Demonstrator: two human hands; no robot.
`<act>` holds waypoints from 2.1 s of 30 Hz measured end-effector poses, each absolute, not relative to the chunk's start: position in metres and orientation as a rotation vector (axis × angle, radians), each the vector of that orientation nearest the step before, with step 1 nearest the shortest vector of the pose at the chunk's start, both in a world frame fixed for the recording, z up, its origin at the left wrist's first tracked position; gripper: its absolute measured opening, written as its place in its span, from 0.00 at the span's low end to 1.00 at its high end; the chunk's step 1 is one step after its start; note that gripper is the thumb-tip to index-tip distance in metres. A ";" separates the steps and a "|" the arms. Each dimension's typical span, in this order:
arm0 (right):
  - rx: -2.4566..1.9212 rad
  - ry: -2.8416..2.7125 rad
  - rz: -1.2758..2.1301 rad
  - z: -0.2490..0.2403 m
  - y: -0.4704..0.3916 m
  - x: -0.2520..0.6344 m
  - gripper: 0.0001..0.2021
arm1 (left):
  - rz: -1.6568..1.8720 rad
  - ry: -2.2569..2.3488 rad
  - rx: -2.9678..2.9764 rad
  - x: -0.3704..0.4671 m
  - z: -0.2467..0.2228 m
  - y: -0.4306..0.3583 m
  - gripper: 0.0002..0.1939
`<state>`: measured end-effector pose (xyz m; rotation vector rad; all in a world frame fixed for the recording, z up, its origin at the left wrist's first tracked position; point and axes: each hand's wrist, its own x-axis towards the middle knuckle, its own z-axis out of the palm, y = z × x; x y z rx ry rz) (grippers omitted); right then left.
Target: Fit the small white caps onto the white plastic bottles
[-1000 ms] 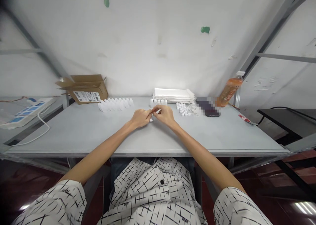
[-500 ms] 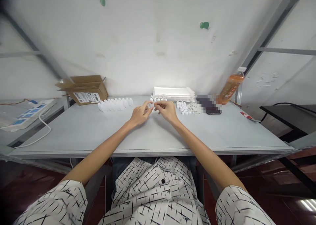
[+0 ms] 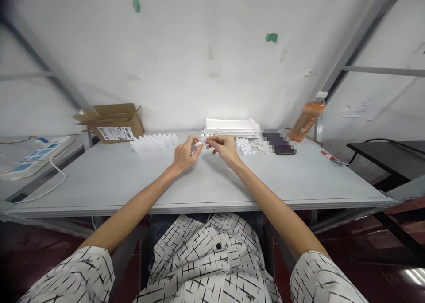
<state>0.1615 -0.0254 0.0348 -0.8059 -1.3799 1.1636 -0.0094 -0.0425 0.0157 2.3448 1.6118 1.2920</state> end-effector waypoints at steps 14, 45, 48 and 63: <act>-0.812 -1.414 1.166 0.037 -0.028 0.162 0.10 | 1.225 1.597 2.413 -0.007 0.016 -0.045 0.12; -0.822 -1.391 1.169 0.040 -0.032 0.163 0.08 | 1.181 1.554 2.387 -0.007 0.016 -0.049 0.13; -0.819 -1.395 1.168 0.040 -0.031 0.163 0.08 | 1.178 1.547 2.390 -0.007 0.016 -0.049 0.13; -0.799 -1.473 1.129 0.037 -0.031 0.164 0.09 | 1.127 1.548 2.402 -0.009 0.018 -0.048 0.13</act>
